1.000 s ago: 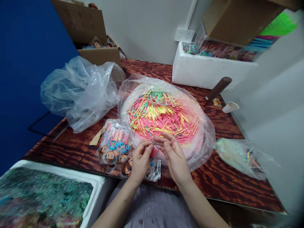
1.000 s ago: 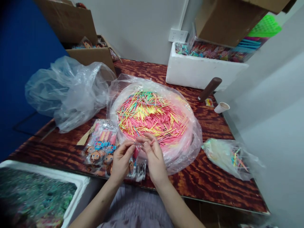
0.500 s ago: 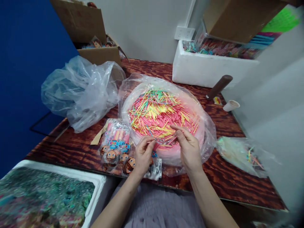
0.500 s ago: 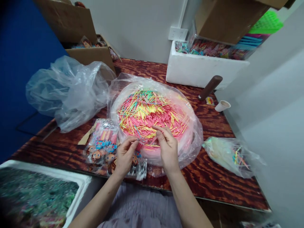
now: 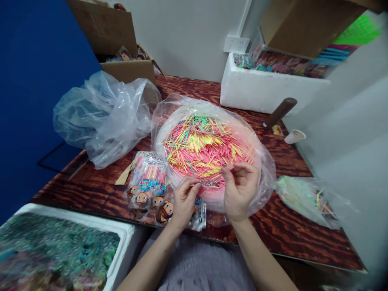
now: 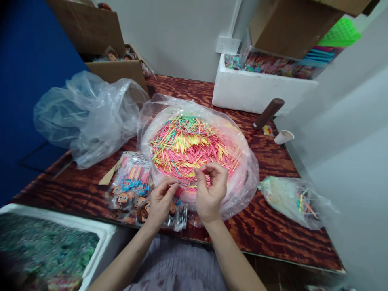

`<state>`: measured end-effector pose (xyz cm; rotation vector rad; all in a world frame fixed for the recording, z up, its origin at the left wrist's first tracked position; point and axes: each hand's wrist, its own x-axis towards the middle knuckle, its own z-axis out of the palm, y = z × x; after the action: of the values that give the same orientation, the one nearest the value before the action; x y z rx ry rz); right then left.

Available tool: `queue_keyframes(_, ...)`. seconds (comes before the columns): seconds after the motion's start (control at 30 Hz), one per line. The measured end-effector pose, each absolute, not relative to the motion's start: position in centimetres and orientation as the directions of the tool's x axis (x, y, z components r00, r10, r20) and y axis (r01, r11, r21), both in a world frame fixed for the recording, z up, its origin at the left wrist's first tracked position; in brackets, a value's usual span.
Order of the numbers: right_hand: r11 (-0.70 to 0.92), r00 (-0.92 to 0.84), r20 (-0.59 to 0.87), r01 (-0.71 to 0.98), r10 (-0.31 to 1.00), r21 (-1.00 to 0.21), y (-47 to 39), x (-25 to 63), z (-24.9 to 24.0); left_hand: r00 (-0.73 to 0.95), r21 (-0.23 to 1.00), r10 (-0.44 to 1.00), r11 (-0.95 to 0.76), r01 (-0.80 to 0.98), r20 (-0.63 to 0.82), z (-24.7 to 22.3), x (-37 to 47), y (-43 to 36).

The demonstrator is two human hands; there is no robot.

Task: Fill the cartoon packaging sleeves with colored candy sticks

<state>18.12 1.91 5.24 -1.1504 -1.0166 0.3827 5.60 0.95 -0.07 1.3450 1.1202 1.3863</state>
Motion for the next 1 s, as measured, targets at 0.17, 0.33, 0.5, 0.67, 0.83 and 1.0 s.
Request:
queue_keyframes(0.17, 0.308, 0.444, 0.302, 0.061, 0.844, -0.949, 1.9, 17.7, 4.1, -0.036, 0.981, 0.981, -0.191, -0.039, 0.190, 0.1, 5.8, 0.9)
queue_keyframes(0.33, 0.188, 0.354, 0.151, -0.071, 0.923, -0.980, 1.9, 18.1, 3.4, -0.068, 0.982, 0.983, -0.177, -0.059, 0.173, -0.2, 5.7, 0.8)
queue_keyframes(0.5, 0.193, 0.250, 0.216, 0.114, 0.944, -0.975, 1.4, 18.2, 3.9, -0.108, 0.989, 0.986, -0.135, -0.063, 0.127, -0.3, 5.2, 0.8)
queue_keyframes(0.67, 0.116, 0.154, 0.135, 0.131, 0.979, -0.985, 1.3, 18.5, 4.0, -0.094, 0.990, 0.986, -0.142, -0.017, 0.140, -0.2, 4.5, 0.8)
queue_keyframes(0.83, 0.088, 0.185, 0.081, -0.028, 0.979, -0.996, 1.8, 18.6, 4.2, 0.042, 0.991, 0.990, -0.132, -0.016, 0.133, 0.2, 4.7, 0.5)
queue_keyframes(1.0, 0.043, 0.177, 0.011, -0.179, 0.984, -0.983, 2.2, 18.7, 4.0, 0.049, 0.992, 0.994, -0.088, -0.093, 0.093, 0.3, 4.5, 0.5)
